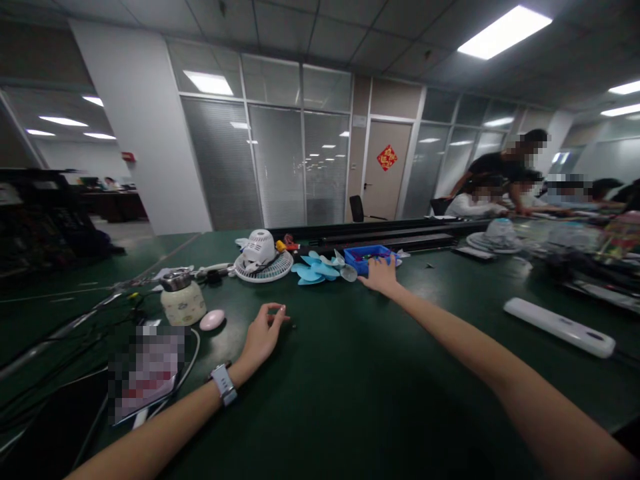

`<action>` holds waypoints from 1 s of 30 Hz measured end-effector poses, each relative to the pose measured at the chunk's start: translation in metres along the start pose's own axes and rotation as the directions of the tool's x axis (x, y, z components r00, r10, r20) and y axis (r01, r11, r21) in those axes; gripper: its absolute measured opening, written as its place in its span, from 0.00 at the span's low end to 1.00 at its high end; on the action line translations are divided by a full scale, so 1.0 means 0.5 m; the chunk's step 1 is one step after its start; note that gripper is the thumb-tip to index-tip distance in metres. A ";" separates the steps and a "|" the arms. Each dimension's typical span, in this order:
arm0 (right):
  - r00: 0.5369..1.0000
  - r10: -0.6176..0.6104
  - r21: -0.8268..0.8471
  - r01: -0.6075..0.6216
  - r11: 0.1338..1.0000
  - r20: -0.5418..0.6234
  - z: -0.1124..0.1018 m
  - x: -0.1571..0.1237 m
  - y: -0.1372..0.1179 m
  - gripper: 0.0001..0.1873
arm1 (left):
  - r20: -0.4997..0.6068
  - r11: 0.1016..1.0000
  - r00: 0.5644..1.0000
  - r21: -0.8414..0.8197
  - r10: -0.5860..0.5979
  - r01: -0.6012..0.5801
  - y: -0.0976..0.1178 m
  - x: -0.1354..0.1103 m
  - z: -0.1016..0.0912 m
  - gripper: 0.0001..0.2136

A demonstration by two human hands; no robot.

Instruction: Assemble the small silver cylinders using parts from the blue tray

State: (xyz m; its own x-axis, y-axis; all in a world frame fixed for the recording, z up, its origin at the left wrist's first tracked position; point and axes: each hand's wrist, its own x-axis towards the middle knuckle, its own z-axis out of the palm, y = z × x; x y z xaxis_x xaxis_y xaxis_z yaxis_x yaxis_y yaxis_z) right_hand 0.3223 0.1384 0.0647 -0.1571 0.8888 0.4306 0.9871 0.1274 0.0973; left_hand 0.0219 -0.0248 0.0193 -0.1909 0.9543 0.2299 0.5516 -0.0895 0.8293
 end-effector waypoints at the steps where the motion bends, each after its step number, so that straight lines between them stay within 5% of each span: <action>1: 0.996 -0.064 0.017 0.065 0.998 -0.069 -0.013 -0.013 -0.020 0.30 | -0.044 1.000 0.999 0.001 -0.026 0.026 -0.004 0.003 0.000 0.21; 5: 0.872 -0.455 0.224 0.487 0.844 -0.183 -0.064 -0.091 -0.138 0.22 | -0.176 0.999 0.983 -0.019 -0.051 0.049 -0.023 0.014 0.005 0.20; 8: 0.753 -0.637 0.365 0.647 0.669 -0.166 -0.073 -0.146 -0.222 0.19 | -0.216 0.999 0.976 -0.031 -0.025 0.019 -0.030 0.018 0.010 0.19; 14: 0.765 -0.619 0.428 0.626 0.652 -0.175 -0.033 -0.181 -0.267 0.09 | -0.213 1.000 0.977 -0.020 -0.004 0.000 -0.026 0.017 0.012 0.18; 20: 0.829 -0.499 0.354 0.560 0.749 -0.253 -0.049 -0.104 -0.157 0.08 | -0.184 1.000 0.983 -0.003 -0.011 0.011 -0.029 0.022 0.009 0.18; 24: 0.948 -0.197 0.234 0.256 0.938 -0.250 -0.070 -0.014 -0.018 0.08 | -0.176 0.999 0.984 0.033 -0.010 0.016 -0.028 0.023 0.009 0.19; 27: 0.976 -0.043 0.150 0.076 0.986 -0.212 -0.062 0.022 0.064 0.10 | -0.180 0.999 0.984 0.044 -0.008 0.016 -0.027 0.022 0.009 0.19; 30: 0.988 -0.036 0.082 0.049 0.995 -0.153 -0.037 0.026 0.102 0.10 | -0.179 0.999 0.984 0.050 -0.004 0.014 -0.027 0.022 0.010 0.19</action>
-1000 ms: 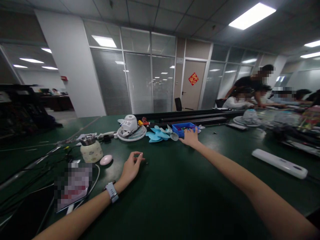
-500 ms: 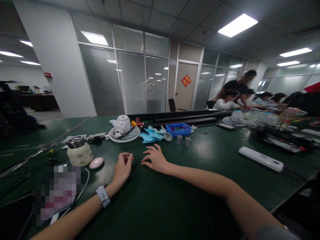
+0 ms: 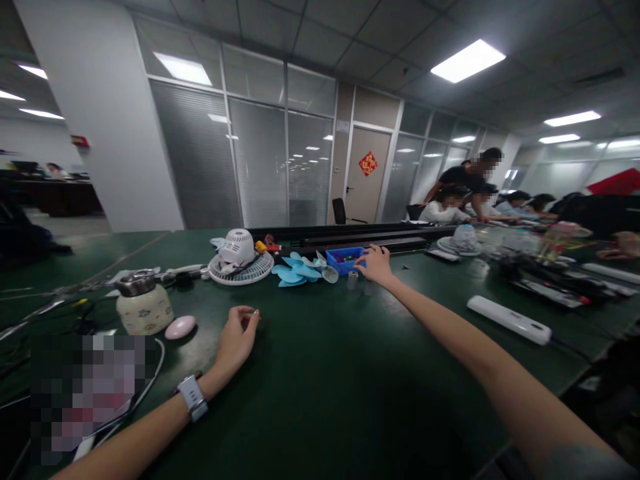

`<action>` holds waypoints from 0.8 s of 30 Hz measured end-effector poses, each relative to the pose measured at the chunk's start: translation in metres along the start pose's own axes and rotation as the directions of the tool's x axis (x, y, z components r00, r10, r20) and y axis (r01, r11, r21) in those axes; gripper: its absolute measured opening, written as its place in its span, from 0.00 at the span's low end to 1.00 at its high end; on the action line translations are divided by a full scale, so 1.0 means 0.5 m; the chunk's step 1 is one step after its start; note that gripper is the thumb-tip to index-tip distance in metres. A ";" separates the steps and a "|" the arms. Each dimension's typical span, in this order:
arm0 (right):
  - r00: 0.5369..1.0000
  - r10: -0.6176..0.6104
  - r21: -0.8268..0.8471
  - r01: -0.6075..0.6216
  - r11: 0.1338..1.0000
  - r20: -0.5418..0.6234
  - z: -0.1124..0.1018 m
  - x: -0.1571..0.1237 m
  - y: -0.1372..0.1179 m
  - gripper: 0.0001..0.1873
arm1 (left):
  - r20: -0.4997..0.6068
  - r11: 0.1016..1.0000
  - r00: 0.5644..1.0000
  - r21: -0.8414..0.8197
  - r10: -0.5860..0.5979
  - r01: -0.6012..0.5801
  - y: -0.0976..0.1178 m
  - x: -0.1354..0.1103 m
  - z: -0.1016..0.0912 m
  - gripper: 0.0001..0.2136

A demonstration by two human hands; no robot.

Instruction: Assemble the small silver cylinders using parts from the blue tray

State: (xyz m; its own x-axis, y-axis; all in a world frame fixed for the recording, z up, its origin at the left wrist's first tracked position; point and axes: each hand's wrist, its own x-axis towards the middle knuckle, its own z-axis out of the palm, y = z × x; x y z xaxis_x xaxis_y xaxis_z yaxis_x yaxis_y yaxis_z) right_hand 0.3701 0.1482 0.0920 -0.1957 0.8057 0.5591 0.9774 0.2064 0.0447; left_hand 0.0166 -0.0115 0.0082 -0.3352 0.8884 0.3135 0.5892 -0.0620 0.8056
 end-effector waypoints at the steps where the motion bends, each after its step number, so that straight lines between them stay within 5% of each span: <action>1: 1.000 -0.001 -0.011 0.001 1.000 0.016 0.008 -0.003 0.005 0.10 | 0.001 1.000 1.000 0.002 0.002 -0.002 0.000 0.000 0.000 0.20; 19: 0.997 0.031 0.029 -0.033 0.999 0.065 0.034 -0.020 0.013 0.14 | 0.034 1.000 0.999 -0.001 0.025 -0.025 -0.017 0.006 0.003 0.20; 24: 0.987 0.140 0.325 -0.158 0.932 0.079 0.069 -0.088 0.062 0.30 | 0.038 1.000 0.999 -0.008 0.013 -0.013 -0.012 0.003 0.004 0.20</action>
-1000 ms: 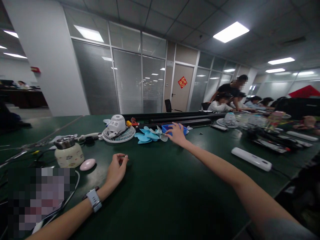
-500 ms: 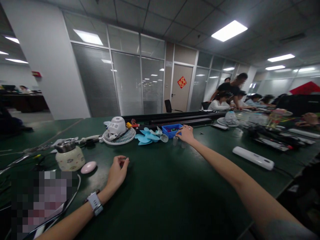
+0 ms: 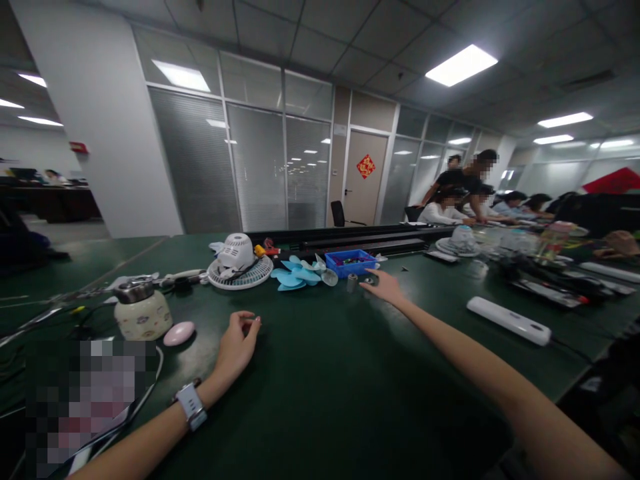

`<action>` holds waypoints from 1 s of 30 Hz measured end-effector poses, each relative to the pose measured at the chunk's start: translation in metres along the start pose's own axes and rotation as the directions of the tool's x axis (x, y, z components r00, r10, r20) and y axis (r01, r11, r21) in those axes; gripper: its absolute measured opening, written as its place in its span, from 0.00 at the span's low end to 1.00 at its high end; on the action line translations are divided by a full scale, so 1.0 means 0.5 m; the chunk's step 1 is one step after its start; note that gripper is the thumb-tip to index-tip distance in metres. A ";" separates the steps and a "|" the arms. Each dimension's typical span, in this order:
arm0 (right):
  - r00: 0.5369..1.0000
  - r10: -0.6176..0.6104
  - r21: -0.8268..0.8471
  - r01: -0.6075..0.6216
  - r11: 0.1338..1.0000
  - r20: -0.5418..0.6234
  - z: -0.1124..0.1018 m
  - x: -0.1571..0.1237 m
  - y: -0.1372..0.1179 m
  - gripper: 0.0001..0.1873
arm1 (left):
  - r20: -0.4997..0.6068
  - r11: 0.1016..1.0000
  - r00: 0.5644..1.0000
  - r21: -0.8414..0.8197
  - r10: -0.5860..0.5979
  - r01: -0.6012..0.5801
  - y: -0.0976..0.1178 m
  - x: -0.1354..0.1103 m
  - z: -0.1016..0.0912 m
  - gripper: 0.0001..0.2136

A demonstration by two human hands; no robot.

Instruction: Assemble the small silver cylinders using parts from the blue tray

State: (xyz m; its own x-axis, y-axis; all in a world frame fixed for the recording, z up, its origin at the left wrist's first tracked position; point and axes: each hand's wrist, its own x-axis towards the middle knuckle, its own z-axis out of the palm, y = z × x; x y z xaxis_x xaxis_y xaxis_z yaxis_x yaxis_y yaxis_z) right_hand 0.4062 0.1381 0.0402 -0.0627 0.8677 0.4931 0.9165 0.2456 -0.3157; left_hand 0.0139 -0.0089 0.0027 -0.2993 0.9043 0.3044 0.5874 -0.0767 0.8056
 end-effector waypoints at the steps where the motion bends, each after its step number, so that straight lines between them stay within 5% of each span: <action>1: 0.999 0.046 0.087 -0.047 0.995 0.023 0.006 -0.012 0.012 0.31 | -0.004 1.000 1.000 0.003 0.001 -0.001 0.003 -0.001 0.000 0.20; 5: 0.984 0.160 0.233 -0.175 0.957 0.084 0.026 -0.041 0.031 0.23 | -0.017 1.000 1.000 -0.021 0.003 -0.003 0.012 -0.006 -0.003 0.19; 9: 0.981 0.181 0.270 -0.191 0.944 0.062 0.033 -0.061 -0.009 0.20 | -0.028 0.999 1.000 -0.040 0.015 -0.016 0.007 -0.005 0.000 0.19; 13: 0.979 -0.001 0.523 -0.107 0.846 0.202 0.038 -0.102 -0.123 0.21 | -0.025 0.996 0.997 -0.052 0.067 -0.068 0.010 -0.009 0.001 0.18; 20: 0.871 -0.359 0.715 0.013 0.699 0.335 0.056 -0.169 -0.353 0.21 | 0.060 0.958 0.957 -0.063 0.285 -0.281 0.061 -0.043 -0.011 0.17; 30: 0.859 -0.464 0.712 0.184 0.678 0.219 0.062 -0.203 -0.400 0.17 | 0.045 0.936 0.940 -0.119 0.338 -0.330 0.082 -0.044 -0.015 0.19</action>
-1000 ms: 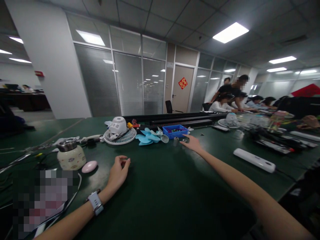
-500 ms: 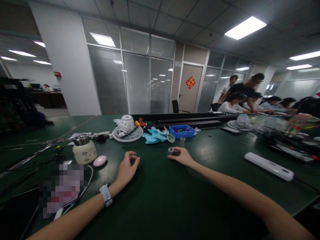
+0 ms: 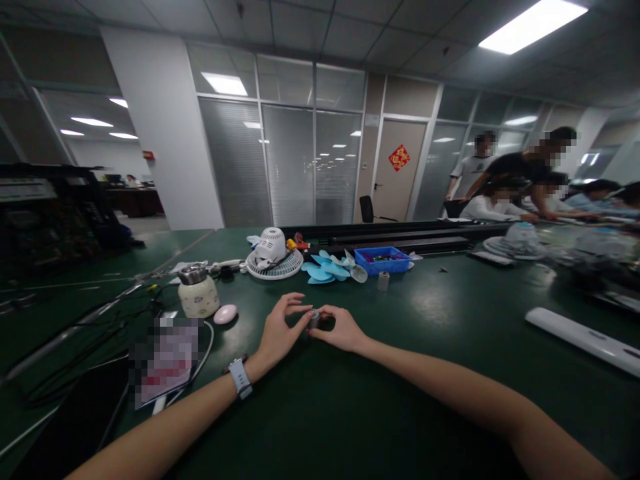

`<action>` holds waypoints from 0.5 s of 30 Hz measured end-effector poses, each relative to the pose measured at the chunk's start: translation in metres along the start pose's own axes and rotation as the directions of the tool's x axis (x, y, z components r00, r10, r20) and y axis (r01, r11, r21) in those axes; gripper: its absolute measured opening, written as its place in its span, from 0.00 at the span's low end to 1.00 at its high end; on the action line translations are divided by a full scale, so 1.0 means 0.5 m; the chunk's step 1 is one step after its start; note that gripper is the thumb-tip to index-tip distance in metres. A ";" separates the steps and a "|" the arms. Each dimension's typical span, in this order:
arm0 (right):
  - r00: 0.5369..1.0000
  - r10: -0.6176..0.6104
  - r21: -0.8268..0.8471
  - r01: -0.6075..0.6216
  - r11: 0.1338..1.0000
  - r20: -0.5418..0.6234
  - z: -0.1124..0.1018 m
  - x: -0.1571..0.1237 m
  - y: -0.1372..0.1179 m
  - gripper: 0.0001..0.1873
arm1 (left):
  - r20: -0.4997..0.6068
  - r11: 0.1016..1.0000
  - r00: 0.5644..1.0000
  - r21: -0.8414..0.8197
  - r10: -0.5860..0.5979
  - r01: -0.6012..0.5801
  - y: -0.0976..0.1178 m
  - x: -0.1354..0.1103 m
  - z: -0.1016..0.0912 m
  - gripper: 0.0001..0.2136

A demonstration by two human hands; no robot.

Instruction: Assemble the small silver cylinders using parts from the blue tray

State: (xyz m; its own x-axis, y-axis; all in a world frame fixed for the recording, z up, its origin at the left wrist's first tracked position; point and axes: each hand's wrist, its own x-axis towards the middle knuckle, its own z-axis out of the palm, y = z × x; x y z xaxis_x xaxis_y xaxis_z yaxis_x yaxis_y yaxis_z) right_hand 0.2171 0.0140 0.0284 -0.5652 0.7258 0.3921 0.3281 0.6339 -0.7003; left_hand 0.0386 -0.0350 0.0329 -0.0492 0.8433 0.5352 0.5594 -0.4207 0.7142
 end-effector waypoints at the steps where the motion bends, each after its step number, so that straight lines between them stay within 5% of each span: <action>1: 1.000 -0.010 -0.040 0.010 0.999 -0.007 0.001 -0.001 0.001 0.17 | 0.006 1.000 1.000 -0.013 -0.010 0.011 0.002 0.003 0.001 0.20; 6: 0.998 -0.033 -0.173 0.023 0.985 -0.053 0.010 -0.001 0.011 0.17 | 0.033 0.997 0.998 -0.055 -0.058 0.060 0.021 0.019 0.005 0.22; 10: 0.999 -0.008 -0.205 -0.002 0.979 -0.048 0.009 -0.001 0.008 0.19 | -0.117 0.996 0.993 -0.088 -0.032 0.022 0.026 0.036 -0.009 0.20; 13: 0.999 0.005 -0.207 -0.013 0.978 -0.040 0.006 -0.004 0.004 0.20 | -0.161 0.999 0.986 -0.031 -0.036 0.032 -0.002 0.039 -0.022 0.22; 15: 0.999 -0.002 -0.199 -0.007 0.980 -0.042 0.007 -0.006 0.006 0.20 | -0.073 0.998 0.996 0.028 -0.057 0.059 -0.036 0.034 -0.024 0.22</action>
State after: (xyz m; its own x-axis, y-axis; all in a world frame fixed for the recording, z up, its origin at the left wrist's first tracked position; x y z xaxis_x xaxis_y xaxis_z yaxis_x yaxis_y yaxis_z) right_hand 0.2173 0.0127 0.0231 -0.5337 0.7353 0.4178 0.4763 0.6696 -0.5700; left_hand 0.0178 -0.0172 0.0349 -0.1412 0.8391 0.5253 0.5785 -0.3606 0.7317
